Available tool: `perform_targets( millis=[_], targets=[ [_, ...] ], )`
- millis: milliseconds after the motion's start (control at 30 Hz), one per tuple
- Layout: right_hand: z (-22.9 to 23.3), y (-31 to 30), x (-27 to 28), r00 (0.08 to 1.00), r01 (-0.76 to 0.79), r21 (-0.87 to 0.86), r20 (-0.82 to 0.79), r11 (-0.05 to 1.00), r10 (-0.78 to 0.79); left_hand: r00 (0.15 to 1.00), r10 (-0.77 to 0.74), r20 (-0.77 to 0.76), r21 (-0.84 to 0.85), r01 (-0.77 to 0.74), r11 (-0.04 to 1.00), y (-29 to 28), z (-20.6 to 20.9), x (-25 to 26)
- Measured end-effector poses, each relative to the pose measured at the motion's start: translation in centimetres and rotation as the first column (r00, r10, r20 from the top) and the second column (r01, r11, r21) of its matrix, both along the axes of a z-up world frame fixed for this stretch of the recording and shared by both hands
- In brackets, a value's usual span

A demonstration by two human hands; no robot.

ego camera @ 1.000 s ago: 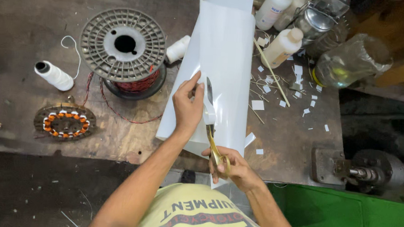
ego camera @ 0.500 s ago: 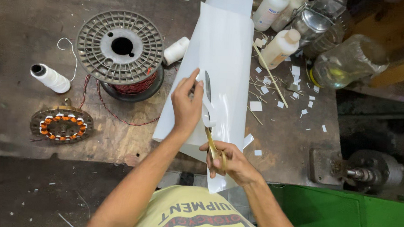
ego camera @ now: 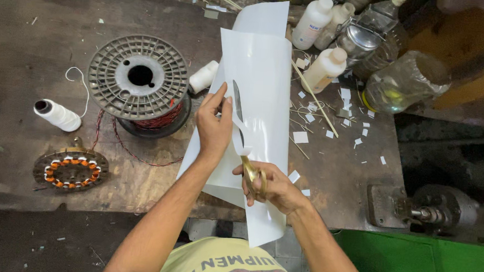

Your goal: The person cuts a long strip from a white insulating sheet using scissors, then repeatedly cuts small rectangular pieces and places them into slots on a circular stator component on the workbench.

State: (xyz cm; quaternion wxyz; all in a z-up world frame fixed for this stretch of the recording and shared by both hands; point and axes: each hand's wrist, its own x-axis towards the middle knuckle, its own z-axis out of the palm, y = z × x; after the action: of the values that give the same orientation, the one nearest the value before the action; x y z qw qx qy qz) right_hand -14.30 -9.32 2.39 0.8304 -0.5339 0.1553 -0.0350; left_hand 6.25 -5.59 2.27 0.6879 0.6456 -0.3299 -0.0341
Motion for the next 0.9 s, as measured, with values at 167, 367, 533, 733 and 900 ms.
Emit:
perform_targets(
  millis=[167, 367, 533, 733, 900],
  targets=[
    [0.6, 0.4, -0.7, 0.998, -0.018, -0.013, -0.060, 1.000, 0.017, 0.999, 0.036, 0.034, -0.033, -0.035, 0.999, -1.7, 0.4, 1.8],
    [1.8, -1.0, 1.0, 0.998, -0.060, -0.072, -0.015, 0.996, 0.060, 0.996, 0.067, 0.061, -0.048, -0.064, 0.997, -3.3, 0.5, 3.7],
    [2.1, -2.8, 3.3, 0.999, -0.039, -0.022, 0.013, 0.999, 0.040, 0.999, 0.046, -0.013, -0.054, -0.047, 0.997, -2.9, 0.0, 3.4],
    [1.7, -2.1, 2.7, 0.998, -0.052, -0.066, -0.035, 0.996, 0.049, 0.999, 0.037, -0.002, -0.099, -0.037, 0.994, -3.5, 0.2, 4.6],
    [2.3, -2.7, 2.9, 0.998, -0.065, -0.102, -0.023, 0.993, 0.063, 0.995, 0.102, 0.021, -0.137, -0.099, 0.986, -5.3, 0.7, 6.4]
  ],
)
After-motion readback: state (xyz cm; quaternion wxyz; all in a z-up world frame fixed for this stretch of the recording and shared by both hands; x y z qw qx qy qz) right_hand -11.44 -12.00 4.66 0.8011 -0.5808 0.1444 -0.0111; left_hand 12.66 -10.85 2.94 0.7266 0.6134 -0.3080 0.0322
